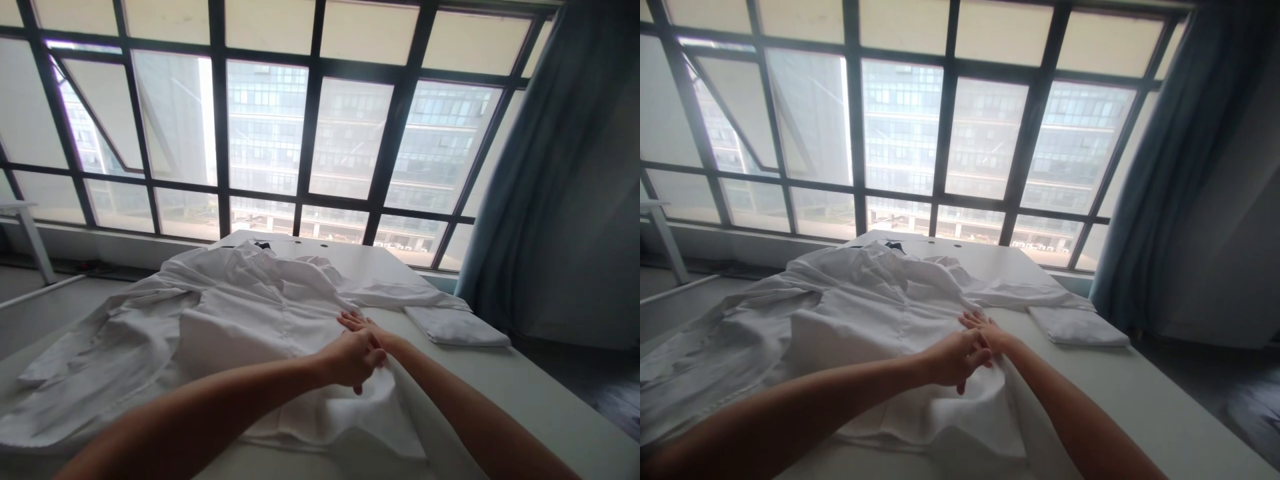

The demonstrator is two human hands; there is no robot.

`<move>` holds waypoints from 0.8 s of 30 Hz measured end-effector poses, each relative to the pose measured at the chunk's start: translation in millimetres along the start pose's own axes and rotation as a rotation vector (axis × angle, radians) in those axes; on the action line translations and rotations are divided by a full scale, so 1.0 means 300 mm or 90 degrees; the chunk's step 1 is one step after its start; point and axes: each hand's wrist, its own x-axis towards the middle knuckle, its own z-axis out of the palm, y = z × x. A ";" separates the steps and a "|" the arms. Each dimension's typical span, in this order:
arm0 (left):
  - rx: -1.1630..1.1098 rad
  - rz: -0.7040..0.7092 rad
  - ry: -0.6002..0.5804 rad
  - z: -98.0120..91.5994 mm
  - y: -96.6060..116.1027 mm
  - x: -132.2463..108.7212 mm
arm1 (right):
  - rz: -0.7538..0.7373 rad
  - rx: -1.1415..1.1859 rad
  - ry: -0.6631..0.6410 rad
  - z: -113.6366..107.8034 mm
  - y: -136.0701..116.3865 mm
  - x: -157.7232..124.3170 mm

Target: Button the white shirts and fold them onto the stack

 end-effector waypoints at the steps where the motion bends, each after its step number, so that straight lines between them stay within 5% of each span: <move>1: 0.079 0.030 0.033 -0.028 -0.017 -0.020 | 0.017 -0.003 0.001 -0.005 0.017 -0.016; 4: 0.298 0.052 0.116 -0.136 -0.128 -0.086 | 0.069 0.002 0.024 -0.015 0.063 -0.053; 7: 0.367 0.004 0.045 -0.230 -0.292 -0.148 | 0.117 -0.005 0.040 -0.016 0.106 -0.079; 11: 0.380 0.044 -0.026 -0.281 -0.464 -0.224 | 0.187 -0.015 0.047 -0.004 0.156 -0.125; 19: 0.342 -0.030 -0.074 -0.364 -0.486 -0.289 | 0.217 -0.018 0.051 0.012 0.167 -0.213; 24: 0.391 -0.157 0.222 -0.453 -0.629 -0.316 | 0.228 0.000 0.060 0.006 0.172 -0.203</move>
